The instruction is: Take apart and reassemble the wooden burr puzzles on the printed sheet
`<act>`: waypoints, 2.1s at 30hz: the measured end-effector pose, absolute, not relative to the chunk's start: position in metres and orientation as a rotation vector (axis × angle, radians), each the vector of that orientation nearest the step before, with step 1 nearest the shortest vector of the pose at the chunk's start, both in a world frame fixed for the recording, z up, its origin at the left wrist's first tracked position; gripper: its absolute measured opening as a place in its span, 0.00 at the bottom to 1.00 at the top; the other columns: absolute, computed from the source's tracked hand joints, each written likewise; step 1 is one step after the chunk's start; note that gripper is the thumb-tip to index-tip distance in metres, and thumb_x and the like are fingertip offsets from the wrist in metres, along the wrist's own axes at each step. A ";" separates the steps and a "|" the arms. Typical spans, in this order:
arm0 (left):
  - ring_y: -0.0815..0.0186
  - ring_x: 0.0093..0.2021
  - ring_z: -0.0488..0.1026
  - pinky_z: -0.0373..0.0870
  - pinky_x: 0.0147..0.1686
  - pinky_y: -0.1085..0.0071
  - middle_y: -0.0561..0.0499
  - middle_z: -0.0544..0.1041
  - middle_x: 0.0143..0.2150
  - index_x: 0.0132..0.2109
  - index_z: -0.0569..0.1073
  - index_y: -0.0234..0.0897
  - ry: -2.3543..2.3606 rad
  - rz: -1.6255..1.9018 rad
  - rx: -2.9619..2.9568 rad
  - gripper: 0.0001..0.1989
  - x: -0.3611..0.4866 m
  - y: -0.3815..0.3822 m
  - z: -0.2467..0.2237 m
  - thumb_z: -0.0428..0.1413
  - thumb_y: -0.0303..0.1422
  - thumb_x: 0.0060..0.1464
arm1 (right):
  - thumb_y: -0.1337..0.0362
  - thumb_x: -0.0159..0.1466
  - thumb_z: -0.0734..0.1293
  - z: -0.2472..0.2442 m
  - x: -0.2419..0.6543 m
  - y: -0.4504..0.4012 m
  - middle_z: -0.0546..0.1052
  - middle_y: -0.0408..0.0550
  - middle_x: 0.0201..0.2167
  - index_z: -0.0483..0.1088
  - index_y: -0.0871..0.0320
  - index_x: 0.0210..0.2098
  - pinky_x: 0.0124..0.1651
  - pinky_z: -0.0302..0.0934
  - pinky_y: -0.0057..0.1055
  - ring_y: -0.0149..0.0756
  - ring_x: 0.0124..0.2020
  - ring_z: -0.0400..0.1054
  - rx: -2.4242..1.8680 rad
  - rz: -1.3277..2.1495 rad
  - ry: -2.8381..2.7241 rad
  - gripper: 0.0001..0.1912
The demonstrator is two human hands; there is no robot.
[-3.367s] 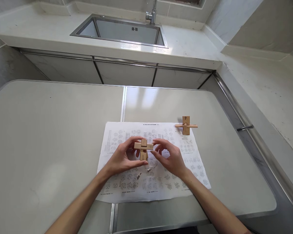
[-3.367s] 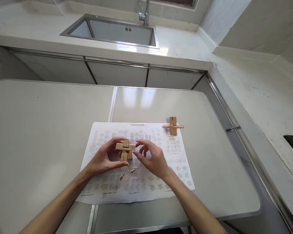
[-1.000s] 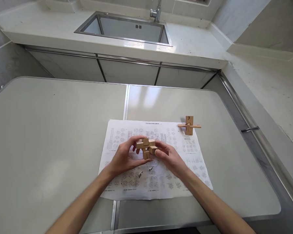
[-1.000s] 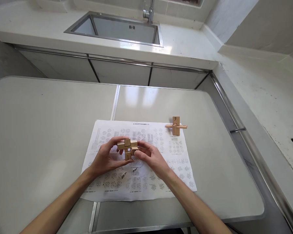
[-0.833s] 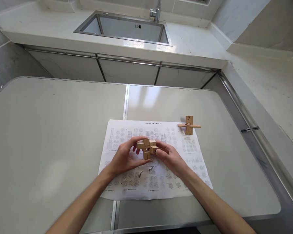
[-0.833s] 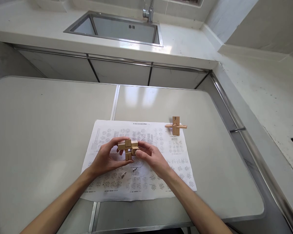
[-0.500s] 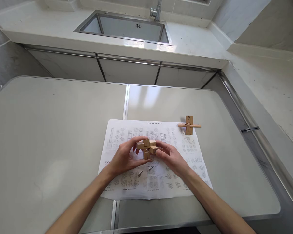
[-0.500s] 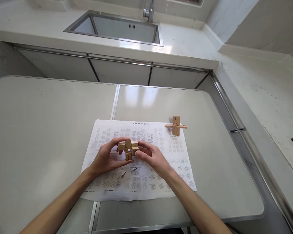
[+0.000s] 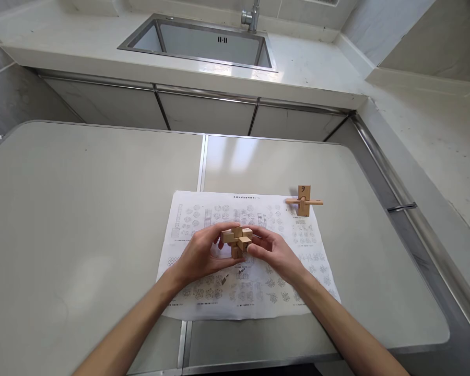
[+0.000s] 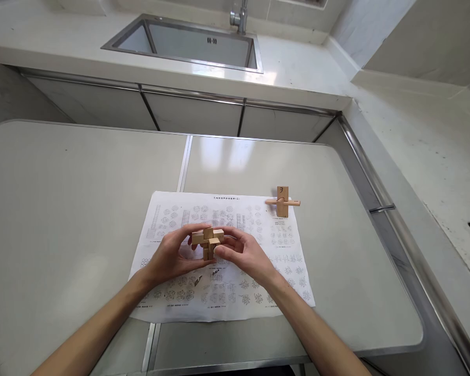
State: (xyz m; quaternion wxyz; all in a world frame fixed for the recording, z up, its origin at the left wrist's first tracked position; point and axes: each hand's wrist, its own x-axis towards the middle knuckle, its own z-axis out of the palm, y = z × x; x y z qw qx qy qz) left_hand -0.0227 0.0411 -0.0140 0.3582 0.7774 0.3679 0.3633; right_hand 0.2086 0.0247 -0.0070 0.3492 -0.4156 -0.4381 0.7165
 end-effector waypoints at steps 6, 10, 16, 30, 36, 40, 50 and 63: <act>0.63 0.41 0.81 0.78 0.40 0.68 0.48 0.83 0.50 0.63 0.70 0.46 0.925 0.939 2.008 0.31 -0.022 0.042 -0.013 0.71 0.36 0.55 | 0.48 0.62 0.78 -0.009 0.210 0.025 0.82 0.53 0.55 0.76 0.49 0.57 0.62 0.71 0.52 0.56 0.63 0.73 -1.065 1.874 -1.159 0.27; 0.64 0.40 0.79 0.77 0.39 0.67 0.48 0.82 0.49 0.62 0.71 0.47 0.884 0.918 2.079 0.27 -0.020 0.043 -0.010 0.68 0.35 0.58 | 0.51 0.61 0.80 -0.010 0.208 0.024 0.82 0.52 0.54 0.75 0.48 0.58 0.59 0.73 0.51 0.54 0.60 0.75 -1.028 1.929 -1.126 0.27; 0.61 0.48 0.77 0.76 0.39 0.68 0.46 0.76 0.54 0.63 0.69 0.49 0.876 0.981 2.074 0.30 -0.021 0.044 -0.008 0.70 0.34 0.57 | 0.47 0.63 0.78 -0.010 0.204 0.021 0.80 0.51 0.53 0.70 0.48 0.57 0.54 0.75 0.44 0.50 0.57 0.77 -1.000 1.788 -1.173 0.28; 0.61 0.48 0.76 0.73 0.41 0.67 0.47 0.77 0.55 0.65 0.68 0.48 0.871 0.954 1.993 0.36 -0.022 0.045 -0.009 0.73 0.36 0.54 | 0.49 0.76 0.63 -0.012 0.203 0.021 0.77 0.52 0.52 0.72 0.52 0.47 0.44 0.73 0.39 0.40 0.37 0.77 -1.098 1.428 -1.513 0.14; 0.62 0.46 0.77 0.75 0.40 0.68 0.46 0.78 0.55 0.65 0.68 0.46 0.851 0.957 2.044 0.32 -0.021 0.045 -0.011 0.70 0.36 0.58 | 0.51 0.77 0.62 -0.010 0.203 0.023 0.72 0.50 0.46 0.72 0.54 0.40 0.38 0.70 0.34 0.37 0.36 0.71 -1.081 1.344 -1.574 0.16; 0.60 0.50 0.79 0.78 0.44 0.66 0.45 0.79 0.55 0.65 0.67 0.46 0.829 0.983 2.121 0.29 -0.020 0.044 -0.012 0.68 0.34 0.61 | 0.53 0.78 0.61 -0.008 0.205 0.025 0.73 0.48 0.39 0.72 0.54 0.39 0.38 0.67 0.34 0.38 0.36 0.69 -1.065 1.380 -1.607 0.16; 0.59 0.50 0.78 0.79 0.42 0.66 0.44 0.76 0.57 0.67 0.66 0.47 0.859 1.016 2.130 0.32 -0.020 0.044 -0.009 0.69 0.36 0.60 | 0.49 0.76 0.64 -0.009 0.207 0.024 0.74 0.42 0.29 0.71 0.55 0.38 0.37 0.67 0.32 0.34 0.30 0.69 -1.065 1.648 -1.405 0.17; 0.71 0.36 0.74 0.75 0.33 0.72 0.43 0.70 0.59 0.62 0.70 0.43 1.072 1.043 1.835 0.19 -0.020 0.049 -0.009 0.62 0.38 0.67 | 0.51 0.65 0.77 -0.010 0.226 0.043 0.76 0.42 0.29 0.76 0.59 0.39 0.18 0.63 0.18 0.25 0.21 0.67 -1.010 1.894 -0.385 0.17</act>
